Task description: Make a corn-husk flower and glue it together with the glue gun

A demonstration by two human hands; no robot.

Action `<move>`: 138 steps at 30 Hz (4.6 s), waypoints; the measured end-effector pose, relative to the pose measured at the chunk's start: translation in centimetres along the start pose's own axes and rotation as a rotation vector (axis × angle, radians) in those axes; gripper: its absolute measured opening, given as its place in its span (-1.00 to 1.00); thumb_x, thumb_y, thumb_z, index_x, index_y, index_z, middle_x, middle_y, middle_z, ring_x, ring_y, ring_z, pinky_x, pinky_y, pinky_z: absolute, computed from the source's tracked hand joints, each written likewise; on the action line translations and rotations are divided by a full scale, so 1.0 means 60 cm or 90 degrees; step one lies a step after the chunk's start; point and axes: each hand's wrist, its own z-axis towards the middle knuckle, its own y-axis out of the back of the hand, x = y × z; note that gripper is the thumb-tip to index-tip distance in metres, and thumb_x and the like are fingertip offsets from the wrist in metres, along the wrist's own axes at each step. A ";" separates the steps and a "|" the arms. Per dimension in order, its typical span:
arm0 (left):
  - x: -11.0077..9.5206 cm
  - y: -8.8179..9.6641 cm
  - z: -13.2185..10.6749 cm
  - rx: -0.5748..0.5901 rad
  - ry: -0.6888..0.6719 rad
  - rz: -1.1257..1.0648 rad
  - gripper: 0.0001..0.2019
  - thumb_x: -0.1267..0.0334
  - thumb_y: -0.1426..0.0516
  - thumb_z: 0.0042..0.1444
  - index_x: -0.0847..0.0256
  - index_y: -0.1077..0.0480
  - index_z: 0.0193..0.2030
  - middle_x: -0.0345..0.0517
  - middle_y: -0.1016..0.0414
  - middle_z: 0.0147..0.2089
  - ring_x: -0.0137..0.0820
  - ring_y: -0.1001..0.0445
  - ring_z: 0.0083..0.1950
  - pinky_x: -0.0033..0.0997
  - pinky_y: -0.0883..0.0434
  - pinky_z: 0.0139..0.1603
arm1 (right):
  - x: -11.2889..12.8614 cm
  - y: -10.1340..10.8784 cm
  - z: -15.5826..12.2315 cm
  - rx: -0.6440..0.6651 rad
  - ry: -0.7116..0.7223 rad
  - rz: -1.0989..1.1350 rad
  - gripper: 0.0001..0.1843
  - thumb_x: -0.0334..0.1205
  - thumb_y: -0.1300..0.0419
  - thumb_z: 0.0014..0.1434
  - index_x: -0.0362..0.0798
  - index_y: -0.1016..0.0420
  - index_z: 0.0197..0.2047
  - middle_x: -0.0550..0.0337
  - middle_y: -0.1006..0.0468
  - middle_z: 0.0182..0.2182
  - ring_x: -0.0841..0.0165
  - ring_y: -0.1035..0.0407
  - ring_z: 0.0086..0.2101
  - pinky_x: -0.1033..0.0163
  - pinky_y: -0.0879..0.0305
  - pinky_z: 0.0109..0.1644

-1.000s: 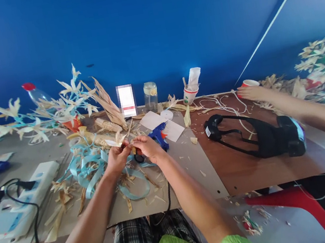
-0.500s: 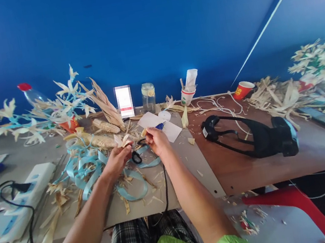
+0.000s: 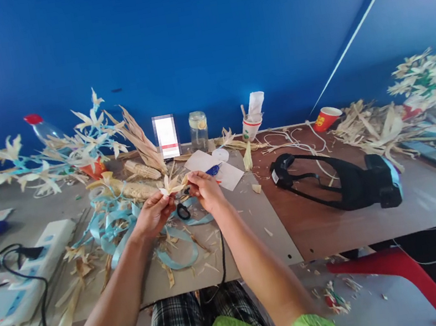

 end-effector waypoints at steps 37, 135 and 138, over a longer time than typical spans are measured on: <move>0.022 -0.002 0.012 -0.112 -0.115 -0.007 -0.75 0.20 -0.35 -0.22 0.22 -0.49 -0.36 -0.26 -0.44 -0.52 -0.54 -0.32 -0.48 -0.49 -0.27 -0.36 | -0.003 -0.041 -0.029 -0.004 0.132 -0.141 -0.79 -0.15 -0.31 -0.14 -0.07 -0.38 -0.50 0.36 -0.38 -0.64 0.63 0.01 -0.71 0.42 0.16 -0.67; 0.010 0.029 0.025 -0.200 -0.170 -0.148 -0.71 0.33 -0.39 -0.29 0.22 -0.40 -0.41 -0.27 -0.49 -0.48 -0.58 -0.42 -0.44 -0.59 -0.29 -0.38 | 0.030 0.042 0.007 -0.218 0.312 -0.784 -0.64 -0.07 -0.14 0.01 -0.12 -0.47 -0.18 0.02 -0.49 -0.29 0.26 -0.34 -0.30 0.19 -0.27 -0.19; 0.010 0.028 0.025 -0.199 -0.168 -0.152 -0.71 0.32 -0.39 -0.29 0.21 -0.40 -0.41 -0.27 -0.49 -0.47 -0.58 -0.42 -0.43 -0.59 -0.29 -0.37 | 0.036 0.032 0.003 -0.142 0.239 -0.526 -0.65 0.00 -0.18 -0.01 -0.08 -0.44 -0.23 0.22 -0.40 -0.52 0.40 -0.24 -0.51 0.28 -0.21 -0.40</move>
